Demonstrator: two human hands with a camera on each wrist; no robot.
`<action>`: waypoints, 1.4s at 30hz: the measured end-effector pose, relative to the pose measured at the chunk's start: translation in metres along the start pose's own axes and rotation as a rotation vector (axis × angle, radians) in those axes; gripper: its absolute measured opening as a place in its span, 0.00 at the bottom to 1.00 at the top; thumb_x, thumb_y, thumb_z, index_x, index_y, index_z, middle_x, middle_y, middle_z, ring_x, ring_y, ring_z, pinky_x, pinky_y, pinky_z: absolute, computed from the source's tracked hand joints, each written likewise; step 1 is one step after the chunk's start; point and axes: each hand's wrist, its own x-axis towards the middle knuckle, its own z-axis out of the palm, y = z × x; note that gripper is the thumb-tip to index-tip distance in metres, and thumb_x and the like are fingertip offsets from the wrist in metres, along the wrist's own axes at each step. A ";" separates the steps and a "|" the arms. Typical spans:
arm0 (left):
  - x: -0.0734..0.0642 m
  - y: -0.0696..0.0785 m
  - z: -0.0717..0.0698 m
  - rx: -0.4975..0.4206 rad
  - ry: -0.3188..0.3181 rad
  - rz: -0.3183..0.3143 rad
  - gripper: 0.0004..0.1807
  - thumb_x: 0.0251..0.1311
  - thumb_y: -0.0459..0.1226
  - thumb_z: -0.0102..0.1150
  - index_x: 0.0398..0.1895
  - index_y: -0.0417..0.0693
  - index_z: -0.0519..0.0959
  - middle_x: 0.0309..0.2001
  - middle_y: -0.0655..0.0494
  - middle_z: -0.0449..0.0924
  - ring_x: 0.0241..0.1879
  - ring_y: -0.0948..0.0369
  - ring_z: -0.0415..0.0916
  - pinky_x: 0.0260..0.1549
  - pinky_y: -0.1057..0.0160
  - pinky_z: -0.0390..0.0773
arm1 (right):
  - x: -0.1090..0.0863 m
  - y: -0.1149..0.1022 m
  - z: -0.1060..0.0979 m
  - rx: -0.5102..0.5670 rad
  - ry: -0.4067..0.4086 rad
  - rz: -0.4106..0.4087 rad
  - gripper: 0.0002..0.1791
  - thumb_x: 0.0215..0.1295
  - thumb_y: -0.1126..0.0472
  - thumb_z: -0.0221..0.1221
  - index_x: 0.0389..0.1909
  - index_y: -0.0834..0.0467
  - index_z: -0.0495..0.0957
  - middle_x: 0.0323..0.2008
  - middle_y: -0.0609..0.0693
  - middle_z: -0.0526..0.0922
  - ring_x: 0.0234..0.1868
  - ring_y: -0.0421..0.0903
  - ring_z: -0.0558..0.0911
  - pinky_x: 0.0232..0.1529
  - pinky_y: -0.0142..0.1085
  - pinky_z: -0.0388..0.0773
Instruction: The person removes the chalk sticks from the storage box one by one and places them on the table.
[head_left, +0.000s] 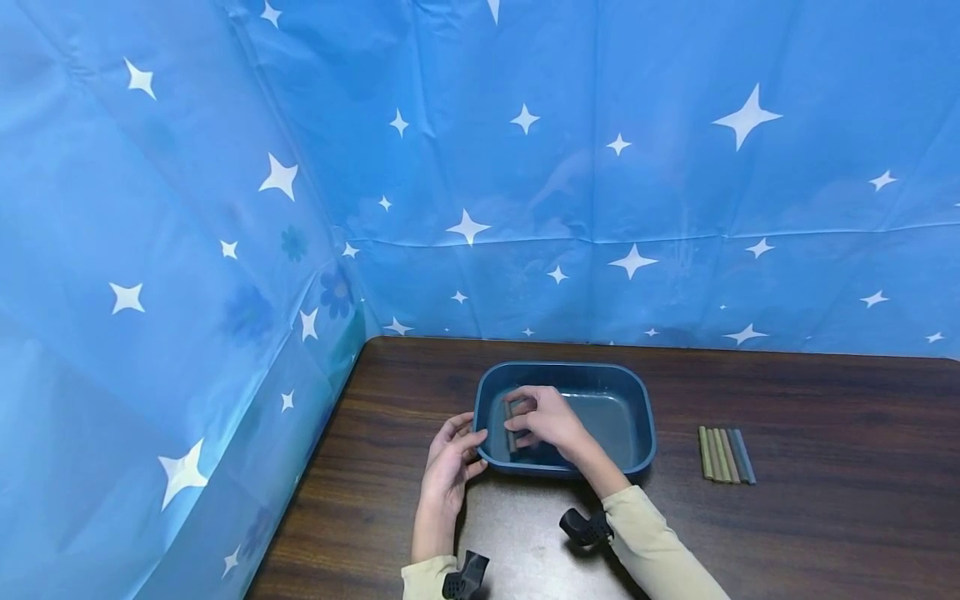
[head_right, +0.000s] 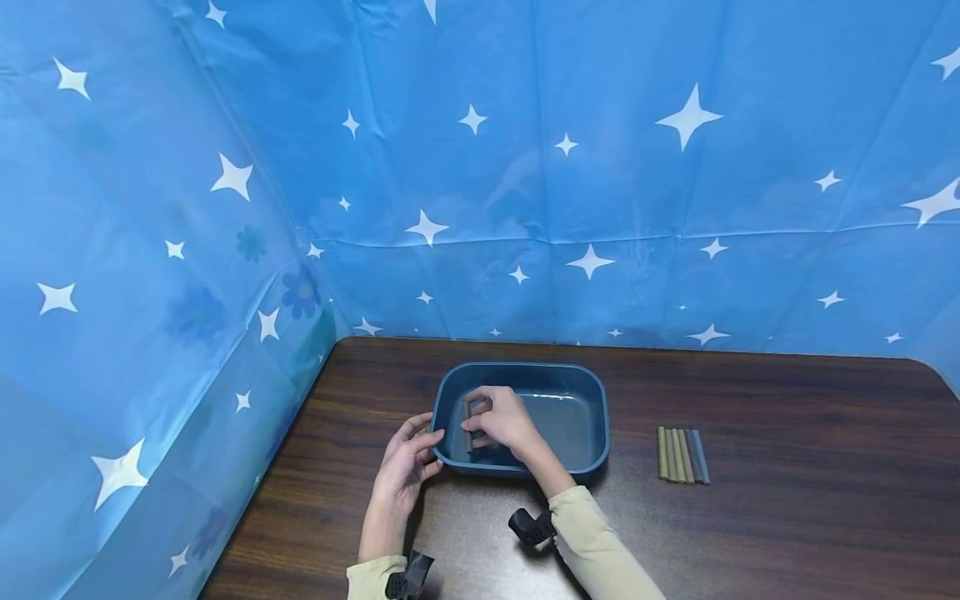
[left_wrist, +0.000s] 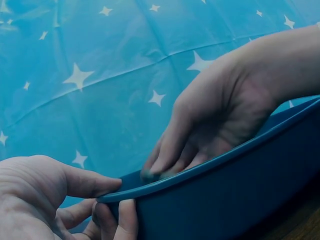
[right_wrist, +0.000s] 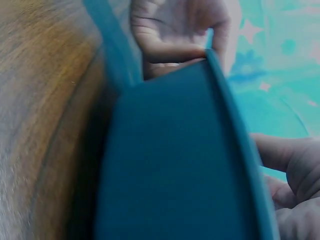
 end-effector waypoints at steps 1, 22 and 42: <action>0.000 0.000 0.000 -0.001 0.003 0.000 0.17 0.66 0.28 0.60 0.57 0.40 0.72 0.43 0.53 0.80 0.29 0.65 0.75 0.23 0.70 0.78 | -0.003 -0.001 -0.003 0.003 -0.002 -0.006 0.22 0.68 0.74 0.62 0.63 0.73 0.75 0.47 0.68 0.83 0.39 0.56 0.87 0.38 0.47 0.88; -0.001 -0.003 -0.002 -0.030 0.007 0.017 0.12 0.67 0.29 0.60 0.52 0.43 0.75 0.38 0.58 0.80 0.29 0.66 0.76 0.23 0.70 0.78 | -0.055 -0.015 -0.091 0.102 0.029 -0.095 0.29 0.72 0.66 0.61 0.70 0.71 0.68 0.58 0.69 0.77 0.48 0.49 0.85 0.46 0.45 0.86; -0.003 0.000 -0.001 -0.023 -0.017 0.023 0.12 0.70 0.29 0.58 0.54 0.43 0.75 0.37 0.57 0.79 0.29 0.65 0.75 0.25 0.70 0.78 | -0.088 -0.002 -0.147 0.086 0.173 -0.046 0.33 0.72 0.64 0.63 0.72 0.72 0.63 0.56 0.63 0.79 0.47 0.45 0.86 0.45 0.42 0.87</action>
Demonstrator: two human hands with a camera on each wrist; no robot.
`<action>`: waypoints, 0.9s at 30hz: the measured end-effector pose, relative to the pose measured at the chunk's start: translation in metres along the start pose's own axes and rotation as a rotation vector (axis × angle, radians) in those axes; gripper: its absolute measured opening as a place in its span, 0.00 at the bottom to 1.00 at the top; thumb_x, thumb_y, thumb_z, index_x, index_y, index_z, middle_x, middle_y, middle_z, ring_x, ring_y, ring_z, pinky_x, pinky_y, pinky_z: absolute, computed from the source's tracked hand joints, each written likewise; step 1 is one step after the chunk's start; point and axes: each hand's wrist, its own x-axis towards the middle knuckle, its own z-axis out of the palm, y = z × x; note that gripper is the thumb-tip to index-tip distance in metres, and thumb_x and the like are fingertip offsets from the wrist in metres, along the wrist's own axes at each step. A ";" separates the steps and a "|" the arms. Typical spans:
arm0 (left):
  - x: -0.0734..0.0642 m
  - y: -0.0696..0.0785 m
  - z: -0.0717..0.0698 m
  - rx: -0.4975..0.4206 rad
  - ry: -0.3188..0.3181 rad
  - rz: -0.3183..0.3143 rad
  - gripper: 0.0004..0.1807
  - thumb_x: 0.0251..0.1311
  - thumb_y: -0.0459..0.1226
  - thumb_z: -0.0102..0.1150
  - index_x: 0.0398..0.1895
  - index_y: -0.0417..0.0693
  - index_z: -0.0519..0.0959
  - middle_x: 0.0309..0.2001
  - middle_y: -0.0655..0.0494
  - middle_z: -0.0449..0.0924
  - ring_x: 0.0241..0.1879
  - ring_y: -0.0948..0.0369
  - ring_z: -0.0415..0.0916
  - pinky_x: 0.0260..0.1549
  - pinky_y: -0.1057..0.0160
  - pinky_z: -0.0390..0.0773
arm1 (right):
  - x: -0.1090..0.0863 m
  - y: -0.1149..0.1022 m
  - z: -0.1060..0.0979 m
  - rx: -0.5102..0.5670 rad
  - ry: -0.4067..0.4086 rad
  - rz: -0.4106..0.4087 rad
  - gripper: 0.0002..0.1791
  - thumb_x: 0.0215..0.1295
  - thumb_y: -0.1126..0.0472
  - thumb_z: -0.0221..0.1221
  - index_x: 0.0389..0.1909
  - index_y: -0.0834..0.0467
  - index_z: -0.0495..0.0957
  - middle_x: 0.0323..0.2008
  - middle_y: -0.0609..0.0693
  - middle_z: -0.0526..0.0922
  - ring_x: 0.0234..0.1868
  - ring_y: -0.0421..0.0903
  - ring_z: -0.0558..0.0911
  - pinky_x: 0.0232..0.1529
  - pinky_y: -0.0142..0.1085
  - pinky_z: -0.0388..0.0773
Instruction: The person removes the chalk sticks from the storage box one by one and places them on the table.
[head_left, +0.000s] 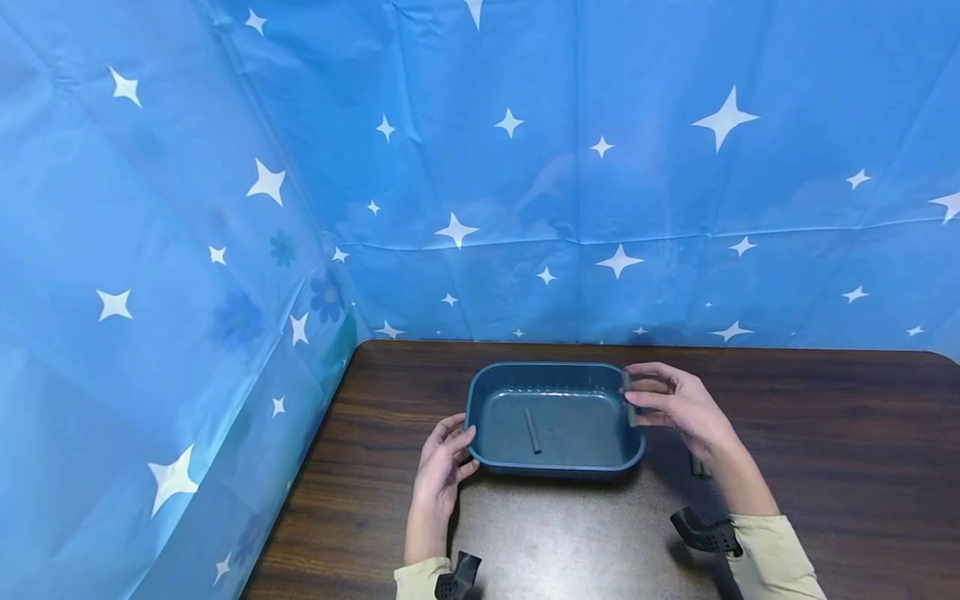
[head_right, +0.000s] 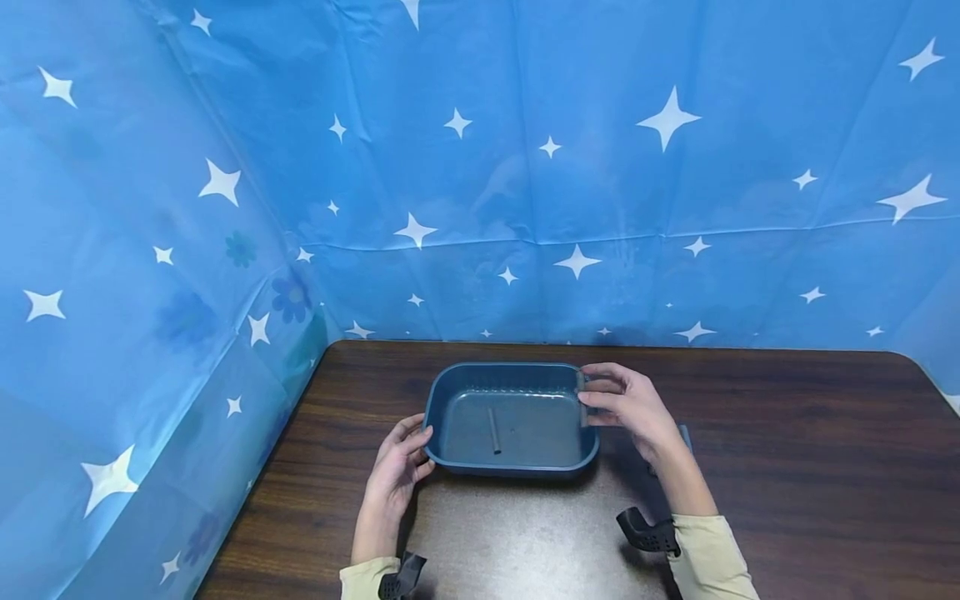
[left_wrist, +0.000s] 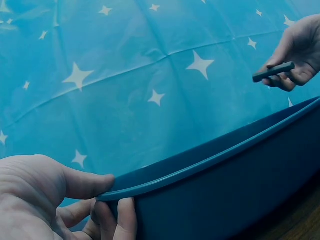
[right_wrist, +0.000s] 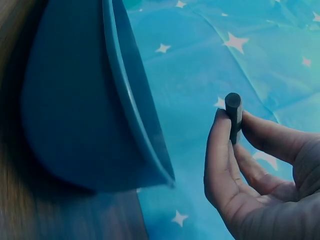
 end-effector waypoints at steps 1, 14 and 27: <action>0.000 0.000 0.000 -0.002 0.000 -0.001 0.12 0.70 0.29 0.58 0.54 0.43 0.75 0.37 0.57 0.79 0.29 0.65 0.75 0.25 0.70 0.78 | -0.001 0.001 -0.003 -0.008 0.011 0.004 0.33 0.73 0.64 0.63 0.72 0.72 0.64 0.55 0.62 0.80 0.46 0.44 0.86 0.45 0.41 0.87; 0.001 -0.001 0.001 -0.016 -0.009 0.002 0.12 0.69 0.29 0.58 0.54 0.41 0.74 0.38 0.56 0.79 0.29 0.66 0.76 0.23 0.71 0.79 | -0.016 0.014 -0.043 -0.055 0.069 0.029 0.35 0.74 0.60 0.62 0.72 0.74 0.63 0.56 0.53 0.83 0.46 0.35 0.85 0.45 0.36 0.85; 0.001 -0.001 0.001 -0.016 0.002 -0.007 0.11 0.70 0.28 0.58 0.53 0.43 0.74 0.37 0.58 0.78 0.28 0.66 0.75 0.23 0.71 0.79 | -0.023 0.026 -0.071 -0.029 0.118 0.027 0.34 0.75 0.61 0.62 0.71 0.75 0.63 0.46 0.36 0.84 0.46 0.32 0.84 0.44 0.35 0.85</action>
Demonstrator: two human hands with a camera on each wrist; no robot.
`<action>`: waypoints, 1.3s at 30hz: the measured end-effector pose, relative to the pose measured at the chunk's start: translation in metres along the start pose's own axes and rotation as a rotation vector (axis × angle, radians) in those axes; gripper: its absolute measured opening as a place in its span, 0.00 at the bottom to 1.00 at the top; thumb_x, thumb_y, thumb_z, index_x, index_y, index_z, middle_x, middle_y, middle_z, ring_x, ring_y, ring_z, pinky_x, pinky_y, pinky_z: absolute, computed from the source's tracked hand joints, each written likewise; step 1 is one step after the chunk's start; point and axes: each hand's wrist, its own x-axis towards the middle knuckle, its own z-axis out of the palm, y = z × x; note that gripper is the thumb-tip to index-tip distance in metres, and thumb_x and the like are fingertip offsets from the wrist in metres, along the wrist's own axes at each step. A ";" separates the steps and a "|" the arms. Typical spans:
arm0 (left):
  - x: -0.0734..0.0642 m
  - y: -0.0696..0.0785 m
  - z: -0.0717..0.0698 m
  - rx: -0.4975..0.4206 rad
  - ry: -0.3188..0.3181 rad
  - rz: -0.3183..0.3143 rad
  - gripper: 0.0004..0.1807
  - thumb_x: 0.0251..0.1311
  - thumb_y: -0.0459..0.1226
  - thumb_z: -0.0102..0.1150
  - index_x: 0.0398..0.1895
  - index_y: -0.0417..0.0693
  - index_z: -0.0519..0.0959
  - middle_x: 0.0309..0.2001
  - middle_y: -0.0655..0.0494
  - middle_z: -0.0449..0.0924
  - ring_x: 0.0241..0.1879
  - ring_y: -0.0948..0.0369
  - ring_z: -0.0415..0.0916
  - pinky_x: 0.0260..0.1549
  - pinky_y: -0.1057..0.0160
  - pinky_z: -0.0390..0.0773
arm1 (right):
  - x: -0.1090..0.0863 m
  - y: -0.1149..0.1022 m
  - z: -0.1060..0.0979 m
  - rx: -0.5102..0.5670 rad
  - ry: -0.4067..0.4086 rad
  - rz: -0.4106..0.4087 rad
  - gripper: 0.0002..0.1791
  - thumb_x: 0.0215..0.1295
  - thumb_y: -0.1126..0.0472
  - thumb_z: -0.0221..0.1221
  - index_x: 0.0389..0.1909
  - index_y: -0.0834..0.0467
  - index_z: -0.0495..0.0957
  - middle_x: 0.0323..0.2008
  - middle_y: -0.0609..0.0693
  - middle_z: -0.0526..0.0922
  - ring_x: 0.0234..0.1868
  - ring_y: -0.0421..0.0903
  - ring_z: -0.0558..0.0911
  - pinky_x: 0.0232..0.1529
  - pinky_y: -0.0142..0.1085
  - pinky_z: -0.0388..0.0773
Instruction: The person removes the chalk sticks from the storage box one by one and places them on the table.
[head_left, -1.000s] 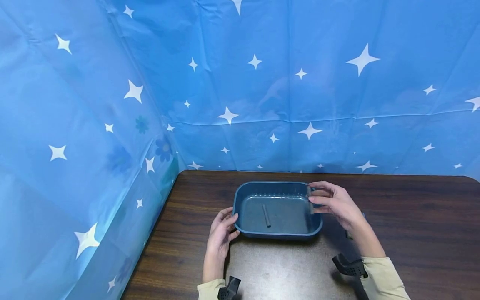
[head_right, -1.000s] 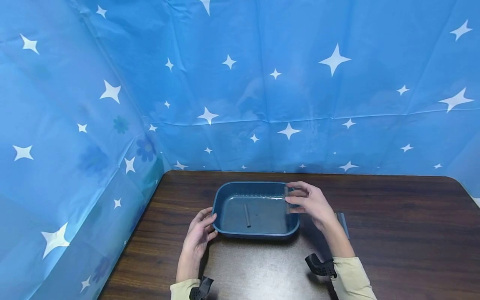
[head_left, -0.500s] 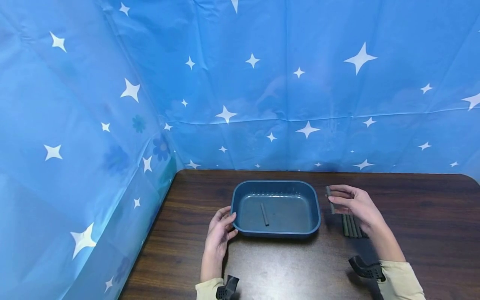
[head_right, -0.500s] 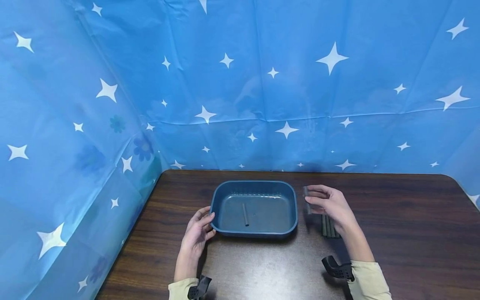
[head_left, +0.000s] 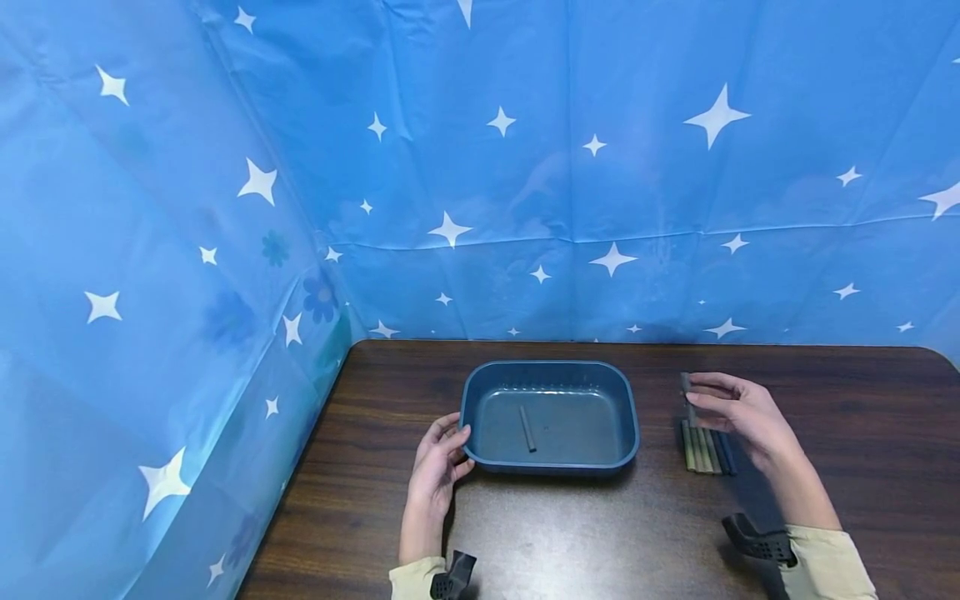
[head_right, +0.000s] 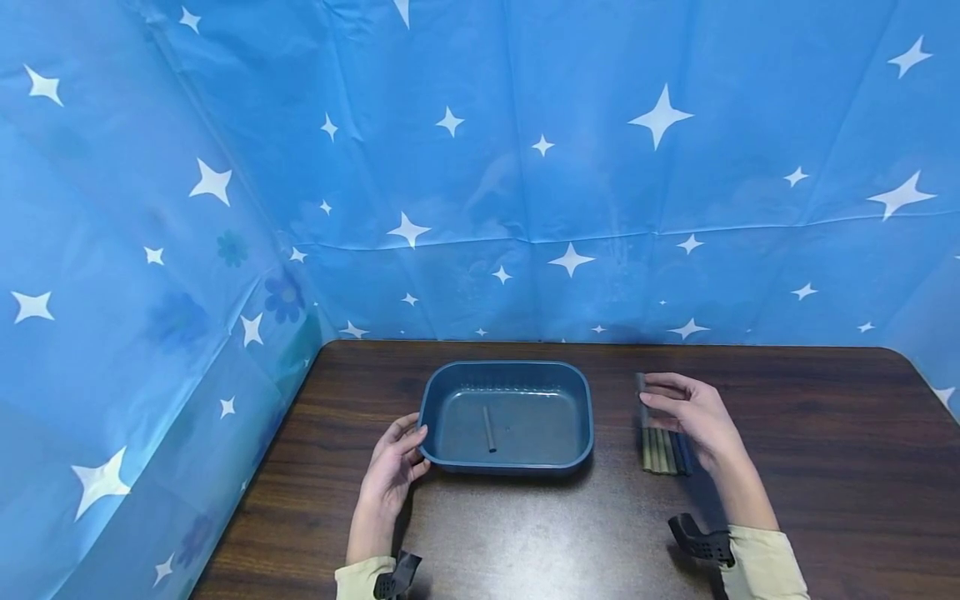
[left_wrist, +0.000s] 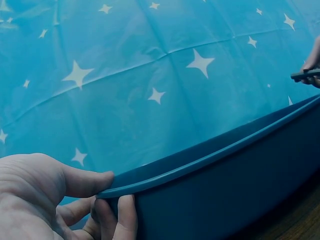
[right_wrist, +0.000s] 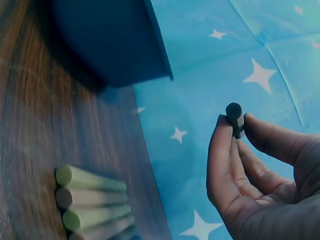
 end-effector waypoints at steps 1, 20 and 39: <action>0.000 0.000 0.000 0.000 -0.002 0.001 0.12 0.70 0.29 0.58 0.53 0.43 0.74 0.37 0.58 0.78 0.28 0.66 0.76 0.23 0.71 0.79 | 0.000 0.001 -0.002 -0.012 0.004 0.000 0.34 0.75 0.60 0.62 0.72 0.76 0.62 0.46 0.35 0.83 0.45 0.31 0.84 0.44 0.35 0.85; 0.000 0.000 0.001 0.018 0.011 0.007 0.11 0.69 0.28 0.58 0.52 0.44 0.74 0.38 0.57 0.78 0.29 0.65 0.75 0.24 0.70 0.79 | -0.015 0.028 -0.034 -0.215 0.056 0.055 0.33 0.78 0.60 0.57 0.72 0.78 0.60 0.58 0.64 0.79 0.42 0.28 0.82 0.45 0.39 0.86; -0.001 -0.001 -0.001 0.013 -0.028 0.045 0.10 0.69 0.30 0.59 0.51 0.45 0.75 0.38 0.57 0.78 0.29 0.65 0.77 0.25 0.71 0.79 | -0.014 0.044 -0.041 -0.546 0.087 0.078 0.21 0.70 0.74 0.59 0.58 0.83 0.69 0.34 0.62 0.86 0.33 0.53 0.88 0.33 0.44 0.87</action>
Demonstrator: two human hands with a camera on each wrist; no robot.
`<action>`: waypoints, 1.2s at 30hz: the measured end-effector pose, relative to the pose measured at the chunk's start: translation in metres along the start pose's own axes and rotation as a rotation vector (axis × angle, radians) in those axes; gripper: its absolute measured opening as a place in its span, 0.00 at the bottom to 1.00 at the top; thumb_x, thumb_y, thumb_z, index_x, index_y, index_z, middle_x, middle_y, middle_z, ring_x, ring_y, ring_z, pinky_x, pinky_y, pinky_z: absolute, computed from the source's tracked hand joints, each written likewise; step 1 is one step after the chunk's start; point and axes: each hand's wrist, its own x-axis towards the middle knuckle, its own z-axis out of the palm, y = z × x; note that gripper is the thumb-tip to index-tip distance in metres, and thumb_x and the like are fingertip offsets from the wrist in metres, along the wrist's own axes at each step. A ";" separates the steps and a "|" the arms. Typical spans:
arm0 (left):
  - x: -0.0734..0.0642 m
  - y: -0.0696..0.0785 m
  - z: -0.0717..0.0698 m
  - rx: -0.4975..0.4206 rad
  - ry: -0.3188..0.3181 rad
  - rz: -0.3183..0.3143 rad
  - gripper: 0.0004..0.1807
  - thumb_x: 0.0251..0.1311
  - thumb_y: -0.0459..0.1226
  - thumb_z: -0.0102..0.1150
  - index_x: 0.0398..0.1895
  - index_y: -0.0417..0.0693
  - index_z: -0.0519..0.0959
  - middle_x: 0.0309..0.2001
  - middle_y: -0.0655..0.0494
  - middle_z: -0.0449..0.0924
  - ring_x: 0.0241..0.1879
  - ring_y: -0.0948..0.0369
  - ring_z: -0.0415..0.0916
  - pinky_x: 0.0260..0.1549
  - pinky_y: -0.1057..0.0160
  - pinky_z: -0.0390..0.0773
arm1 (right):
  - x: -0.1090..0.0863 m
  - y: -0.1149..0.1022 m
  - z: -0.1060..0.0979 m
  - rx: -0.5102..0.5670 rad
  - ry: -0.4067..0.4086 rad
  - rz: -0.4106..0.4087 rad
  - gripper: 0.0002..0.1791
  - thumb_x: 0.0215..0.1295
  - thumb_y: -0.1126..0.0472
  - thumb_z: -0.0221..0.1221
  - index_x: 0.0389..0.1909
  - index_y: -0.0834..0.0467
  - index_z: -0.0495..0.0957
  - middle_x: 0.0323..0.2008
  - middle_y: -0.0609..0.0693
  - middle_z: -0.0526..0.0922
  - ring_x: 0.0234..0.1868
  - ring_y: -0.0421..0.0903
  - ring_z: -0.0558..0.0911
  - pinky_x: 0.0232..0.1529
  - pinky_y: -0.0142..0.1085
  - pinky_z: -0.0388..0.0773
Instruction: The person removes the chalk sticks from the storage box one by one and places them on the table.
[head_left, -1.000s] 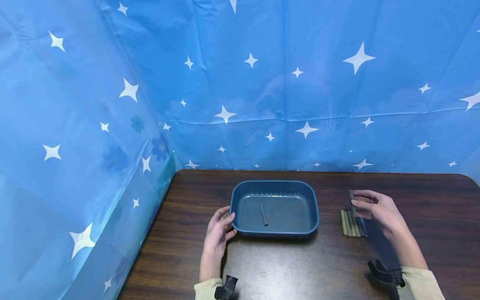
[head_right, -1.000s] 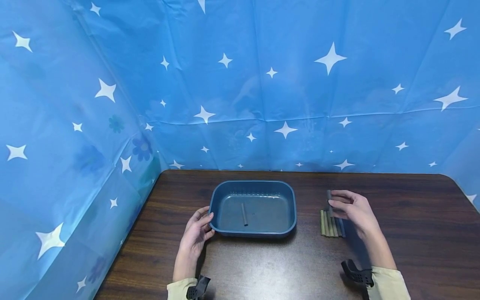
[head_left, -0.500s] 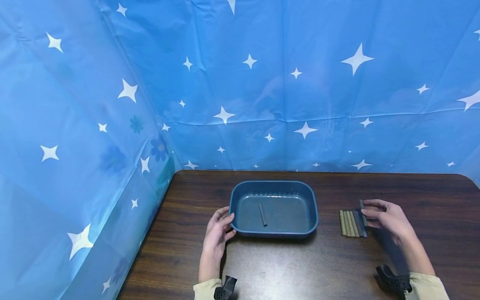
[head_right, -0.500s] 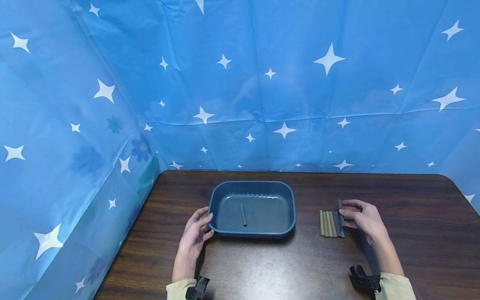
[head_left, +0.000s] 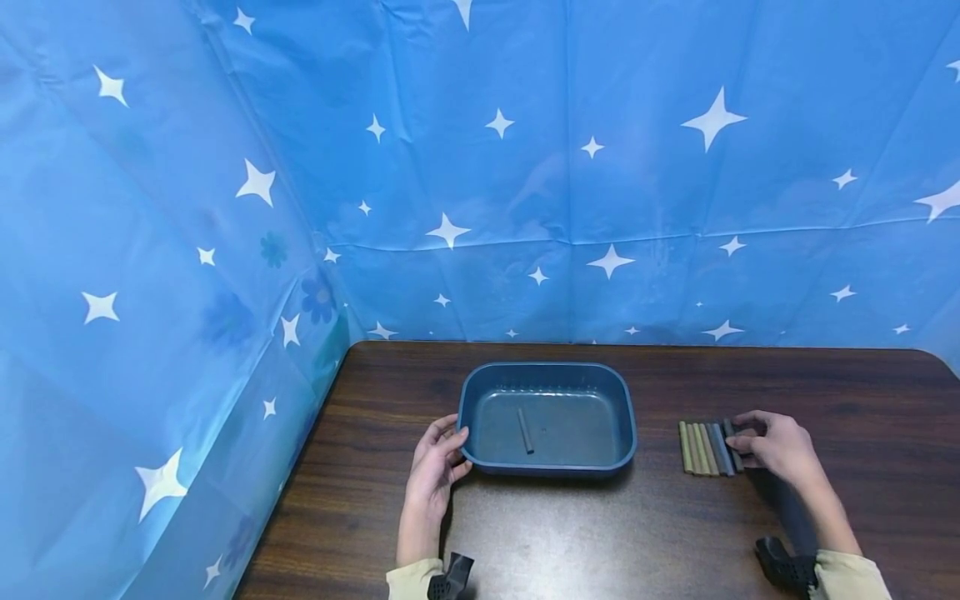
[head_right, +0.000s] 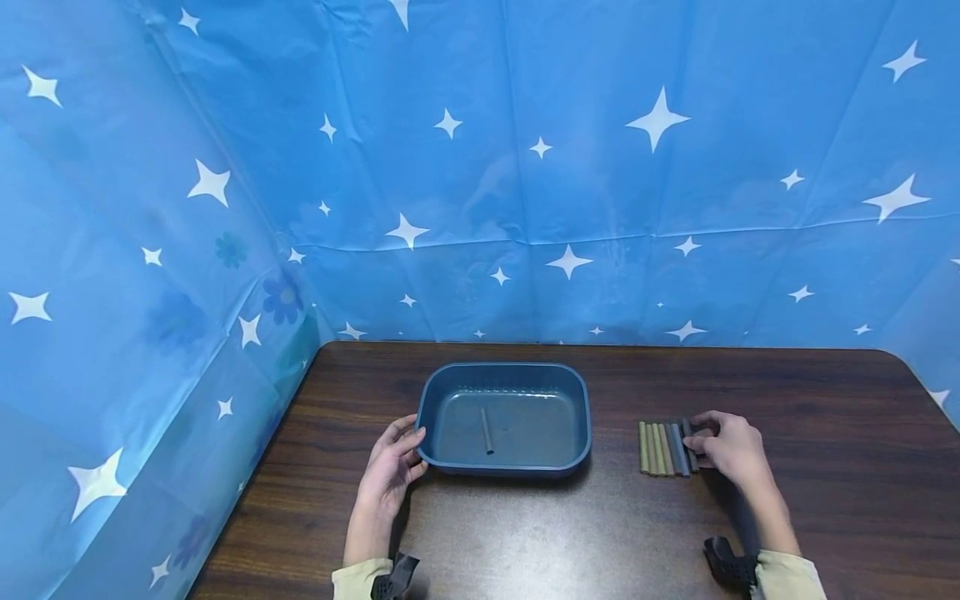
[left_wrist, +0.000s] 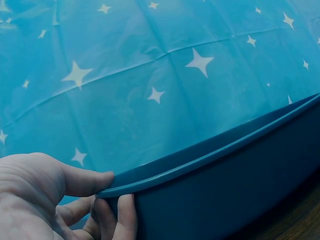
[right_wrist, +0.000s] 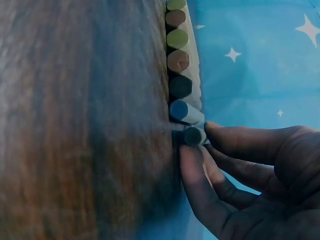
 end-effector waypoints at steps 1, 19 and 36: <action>0.001 0.000 0.000 0.003 0.009 -0.010 0.11 0.69 0.29 0.59 0.52 0.45 0.75 0.38 0.56 0.78 0.29 0.65 0.77 0.25 0.70 0.79 | 0.000 -0.001 0.001 -0.017 0.004 -0.004 0.21 0.69 0.74 0.59 0.58 0.83 0.69 0.33 0.61 0.86 0.32 0.53 0.88 0.33 0.44 0.87; 0.000 0.002 0.000 0.001 0.031 -0.041 0.13 0.69 0.29 0.59 0.54 0.42 0.74 0.37 0.57 0.78 0.29 0.65 0.76 0.24 0.71 0.79 | 0.000 -0.009 0.005 -0.125 0.150 -0.063 0.19 0.79 0.64 0.51 0.53 0.80 0.75 0.34 0.66 0.85 0.29 0.51 0.84 0.28 0.44 0.83; 0.000 0.002 0.001 -0.016 0.027 -0.042 0.10 0.71 0.29 0.56 0.53 0.44 0.74 0.38 0.57 0.79 0.28 0.66 0.74 0.24 0.71 0.78 | -0.007 -0.074 0.039 0.049 0.164 -0.191 0.20 0.81 0.58 0.53 0.57 0.71 0.79 0.37 0.60 0.86 0.33 0.47 0.85 0.32 0.38 0.85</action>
